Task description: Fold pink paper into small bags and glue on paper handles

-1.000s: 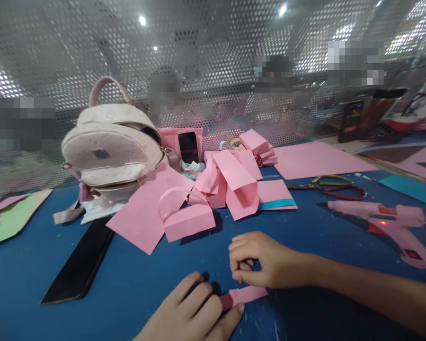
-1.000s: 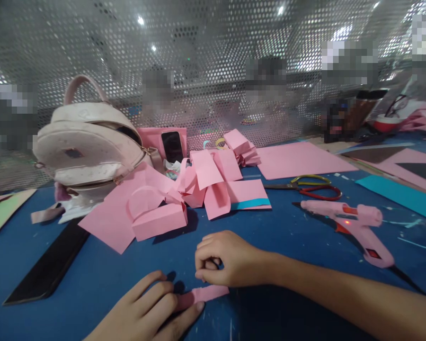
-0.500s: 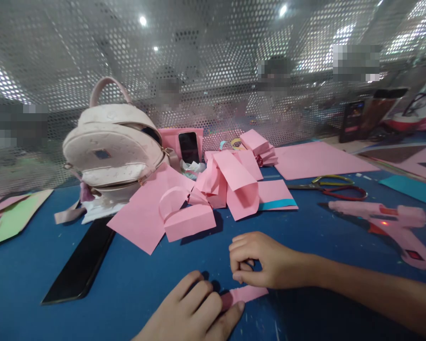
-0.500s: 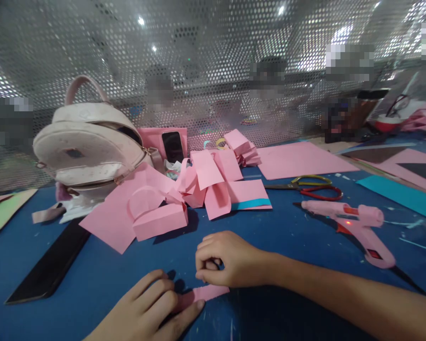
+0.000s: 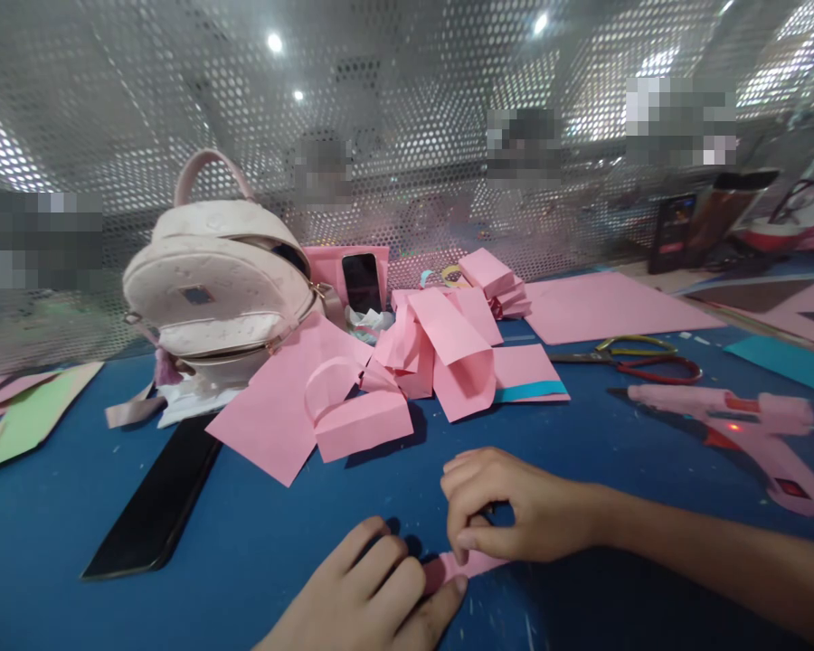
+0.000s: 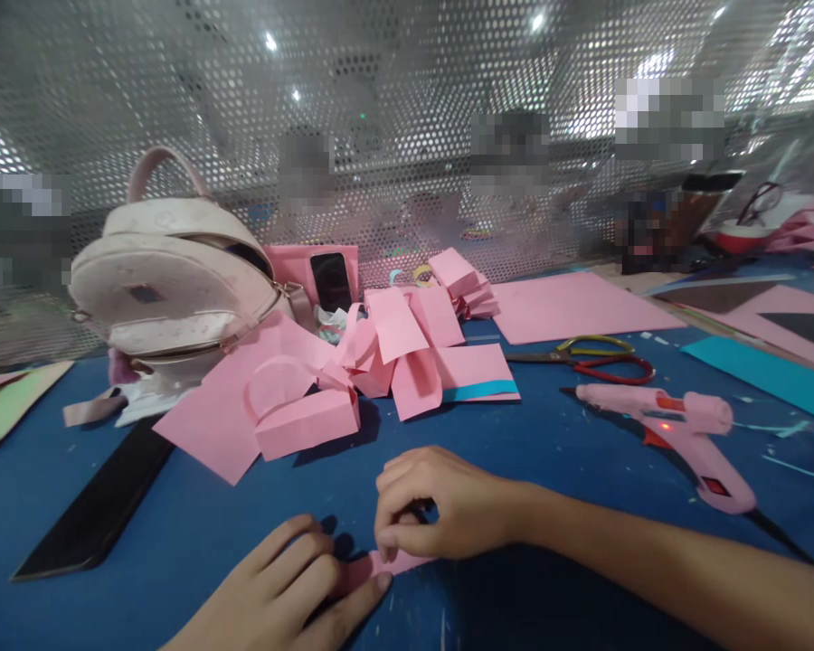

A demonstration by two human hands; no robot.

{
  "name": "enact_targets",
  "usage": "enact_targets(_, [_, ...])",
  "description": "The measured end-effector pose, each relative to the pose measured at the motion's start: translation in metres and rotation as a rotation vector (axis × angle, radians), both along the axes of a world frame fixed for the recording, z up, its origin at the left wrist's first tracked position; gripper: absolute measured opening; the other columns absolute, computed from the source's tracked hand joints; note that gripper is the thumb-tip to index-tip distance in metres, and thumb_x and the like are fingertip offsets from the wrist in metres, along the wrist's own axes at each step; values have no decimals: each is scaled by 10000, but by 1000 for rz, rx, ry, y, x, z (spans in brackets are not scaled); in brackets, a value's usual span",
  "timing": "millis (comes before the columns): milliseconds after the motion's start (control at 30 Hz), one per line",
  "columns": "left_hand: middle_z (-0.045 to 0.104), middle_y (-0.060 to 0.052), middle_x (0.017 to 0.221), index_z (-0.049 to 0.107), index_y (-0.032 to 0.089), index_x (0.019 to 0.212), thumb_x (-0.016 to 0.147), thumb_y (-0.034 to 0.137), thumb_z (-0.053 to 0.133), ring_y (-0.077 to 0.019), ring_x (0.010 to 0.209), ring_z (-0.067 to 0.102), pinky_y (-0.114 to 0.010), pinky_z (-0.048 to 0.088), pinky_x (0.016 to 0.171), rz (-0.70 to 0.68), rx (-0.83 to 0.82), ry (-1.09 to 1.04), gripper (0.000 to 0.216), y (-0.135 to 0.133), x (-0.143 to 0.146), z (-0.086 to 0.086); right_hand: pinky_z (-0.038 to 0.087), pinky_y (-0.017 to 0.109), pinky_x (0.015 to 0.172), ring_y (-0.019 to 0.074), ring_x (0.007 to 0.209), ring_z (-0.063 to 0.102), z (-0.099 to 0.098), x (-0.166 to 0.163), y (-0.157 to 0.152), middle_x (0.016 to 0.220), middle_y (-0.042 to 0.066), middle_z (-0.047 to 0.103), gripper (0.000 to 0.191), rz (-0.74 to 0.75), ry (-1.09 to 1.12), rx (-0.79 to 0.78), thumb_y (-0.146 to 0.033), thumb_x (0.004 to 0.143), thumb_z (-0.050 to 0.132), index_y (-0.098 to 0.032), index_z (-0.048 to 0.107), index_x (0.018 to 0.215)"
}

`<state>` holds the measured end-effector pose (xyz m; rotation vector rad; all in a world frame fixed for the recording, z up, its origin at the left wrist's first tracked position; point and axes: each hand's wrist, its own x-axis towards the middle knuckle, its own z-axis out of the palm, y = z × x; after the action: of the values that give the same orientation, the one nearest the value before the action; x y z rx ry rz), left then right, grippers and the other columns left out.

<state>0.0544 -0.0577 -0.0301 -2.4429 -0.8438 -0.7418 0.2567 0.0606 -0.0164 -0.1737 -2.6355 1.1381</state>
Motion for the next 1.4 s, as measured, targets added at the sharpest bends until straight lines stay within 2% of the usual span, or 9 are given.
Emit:
enact_targets(200, [585, 40, 657, 719, 253, 1061, 952, 120, 534, -131, 623, 597, -316, 506, 765, 0, 11, -1, 252, 0, 0, 1, 364, 249, 663, 106, 608, 467, 0, 1, -1, 624, -29, 533, 200, 47, 7, 75, -152, 874, 546, -159, 730, 797])
enact_targets(367, [575, 51, 620, 711, 322, 1083, 973, 189, 524, -126, 598, 583, -310, 512, 771, 3, -15, -7, 255, 1, -1, 2, 354, 265, 652, 113, 582, 453, 2, 0, -3, 601, -26, 539, 227, 70, 18, 168, -193, 892, 512, -165, 699, 767])
enact_targets(500, [594, 46, 626, 720, 325, 1070, 973, 189, 518, -134, 592, 588, -317, 515, 763, 7, -22, -11, 263, 0, -1, 1, 350, 273, 638, 118, 563, 448, 2, 1, -4, 583, -16, 546, 262, 81, 34, 191, -219, 911, 489, -170, 692, 753])
enact_targets(633, [599, 47, 626, 721, 310, 1070, 966, 181, 523, -136, 593, 583, -315, 509, 771, 8, -17, -4, 259, -1, -1, 1, 365, 265, 638, 115, 564, 451, 2, 2, -3, 582, -6, 557, 286, 48, 88, 115, -217, 918, 476, -151, 713, 772])
enact_targets(867, [617, 32, 707, 714, 231, 1062, 960, 132, 499, -144, 653, 574, -331, 471, 843, 4, -21, 15, 257, -1, -2, 2, 361, 207, 573, 92, 552, 425, 6, 2, -1, 627, -2, 598, 283, -180, 96, -98, -193, 921, 498, -141, 712, 743])
enact_targets(1133, [593, 13, 736, 699, 186, 1078, 971, 114, 453, -161, 713, 558, -358, 415, 905, 16, -28, 55, 278, -2, -3, -2, 352, 203, 567, 85, 540, 412, 4, 3, -2, 615, -15, 558, 275, -190, 48, -95, -204, 915, 501, -139, 708, 746])
enact_targets(1400, [588, 11, 735, 684, 188, 1091, 962, 166, 454, -167, 673, 540, -359, 430, 872, 37, -81, 46, 265, 0, -1, -3, 345, 203, 557, 81, 532, 407, 4, 3, 0, 626, -16, 554, 275, -189, 20, -89, -204, 913, 495, -140, 706, 749])
